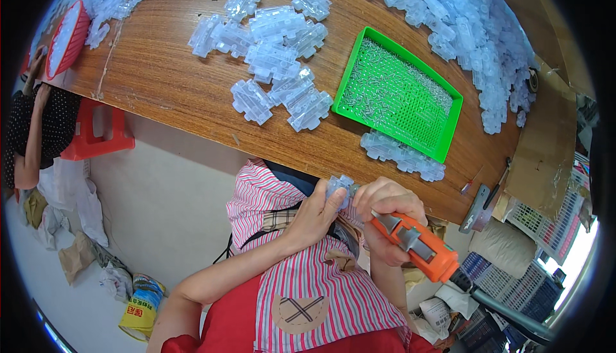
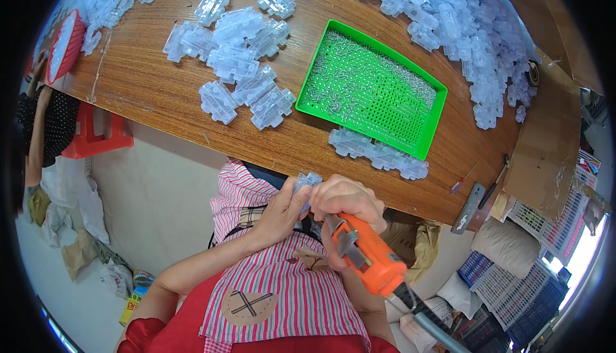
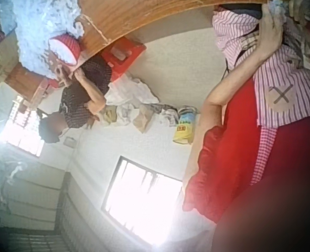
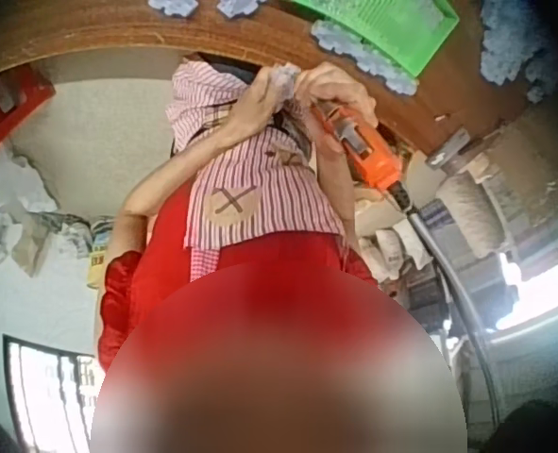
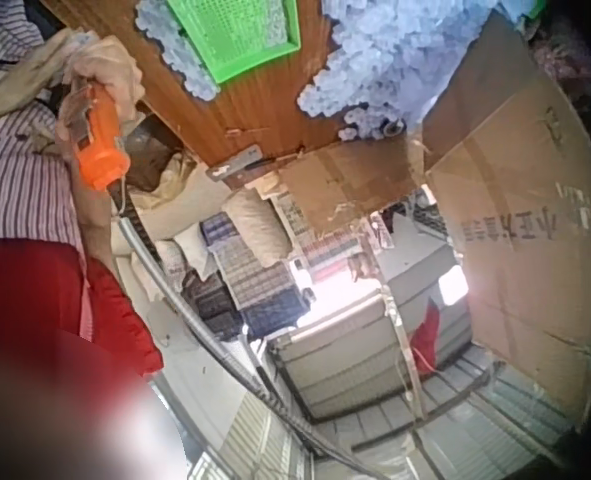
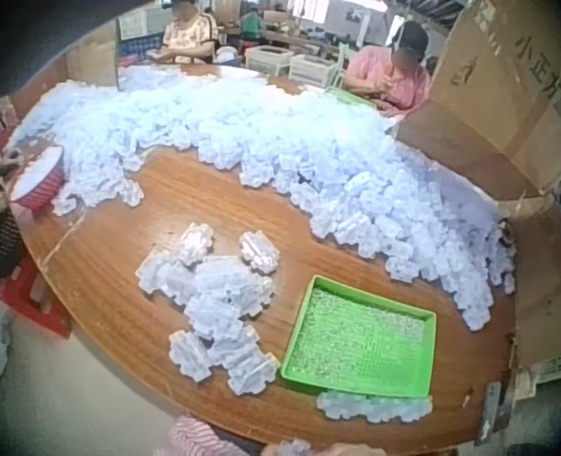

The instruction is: The person inserts small metal parts into plastic housings by hand and then secures the assembled housings using an electric screwdriver.

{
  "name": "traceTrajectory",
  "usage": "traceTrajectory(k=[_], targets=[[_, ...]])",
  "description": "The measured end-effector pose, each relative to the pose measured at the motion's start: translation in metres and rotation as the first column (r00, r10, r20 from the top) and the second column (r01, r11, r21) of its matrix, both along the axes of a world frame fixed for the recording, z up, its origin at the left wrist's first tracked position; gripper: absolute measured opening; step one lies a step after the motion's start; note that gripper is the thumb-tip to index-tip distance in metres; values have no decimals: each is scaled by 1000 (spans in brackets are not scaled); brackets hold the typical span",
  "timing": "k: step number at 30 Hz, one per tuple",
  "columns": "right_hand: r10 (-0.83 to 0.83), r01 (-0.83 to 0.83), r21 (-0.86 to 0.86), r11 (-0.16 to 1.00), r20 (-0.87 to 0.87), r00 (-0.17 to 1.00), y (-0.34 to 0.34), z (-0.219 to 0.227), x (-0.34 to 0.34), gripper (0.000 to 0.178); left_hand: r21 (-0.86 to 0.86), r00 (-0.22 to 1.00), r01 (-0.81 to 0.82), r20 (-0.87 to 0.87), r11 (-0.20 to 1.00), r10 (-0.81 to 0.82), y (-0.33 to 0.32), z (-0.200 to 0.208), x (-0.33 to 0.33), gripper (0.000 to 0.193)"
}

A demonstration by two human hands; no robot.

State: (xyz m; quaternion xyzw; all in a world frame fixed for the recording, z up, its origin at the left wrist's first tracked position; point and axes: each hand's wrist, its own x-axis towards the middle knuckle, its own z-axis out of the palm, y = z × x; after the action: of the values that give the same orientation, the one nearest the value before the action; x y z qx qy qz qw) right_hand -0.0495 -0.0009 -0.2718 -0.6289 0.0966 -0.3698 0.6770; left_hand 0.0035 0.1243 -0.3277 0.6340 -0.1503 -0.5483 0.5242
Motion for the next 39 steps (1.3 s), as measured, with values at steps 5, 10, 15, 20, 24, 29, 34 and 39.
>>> traceTrajectory(k=[5,10,15,20,24,29,34,39], targets=[[6,-14,-40,999,-170,985,1,7,-2,71,-4,999,-25,-39,1000,25,0,-1,-1,37],[22,-35,191,981,70,997,-6,30,-2,75,70,996,-25,-82,997,31,-5,4,-6,38],[39,-65,187,980,141,989,-5,31,-7,77,-49,992,-119,28,992,120,8,-29,-20,43],[-28,0,189,982,143,989,7,19,-7,77,-86,831,-328,-500,941,244,9,-11,-10,25],[-57,42,138,990,105,993,6,13,-4,76,-39,840,-327,-469,944,272,8,-17,-13,23],[-67,61,99,993,62,996,1,6,-4,75,-54,834,-349,-473,936,284,1,-9,-10,22],[-59,53,122,991,49,997,1,1,-1,74,-94,840,-350,-471,932,268,3,-11,-10,21],[-12,5,150,989,47,999,4,0,0,72,-95,837,-383,-458,919,301,3,-13,-10,21]])
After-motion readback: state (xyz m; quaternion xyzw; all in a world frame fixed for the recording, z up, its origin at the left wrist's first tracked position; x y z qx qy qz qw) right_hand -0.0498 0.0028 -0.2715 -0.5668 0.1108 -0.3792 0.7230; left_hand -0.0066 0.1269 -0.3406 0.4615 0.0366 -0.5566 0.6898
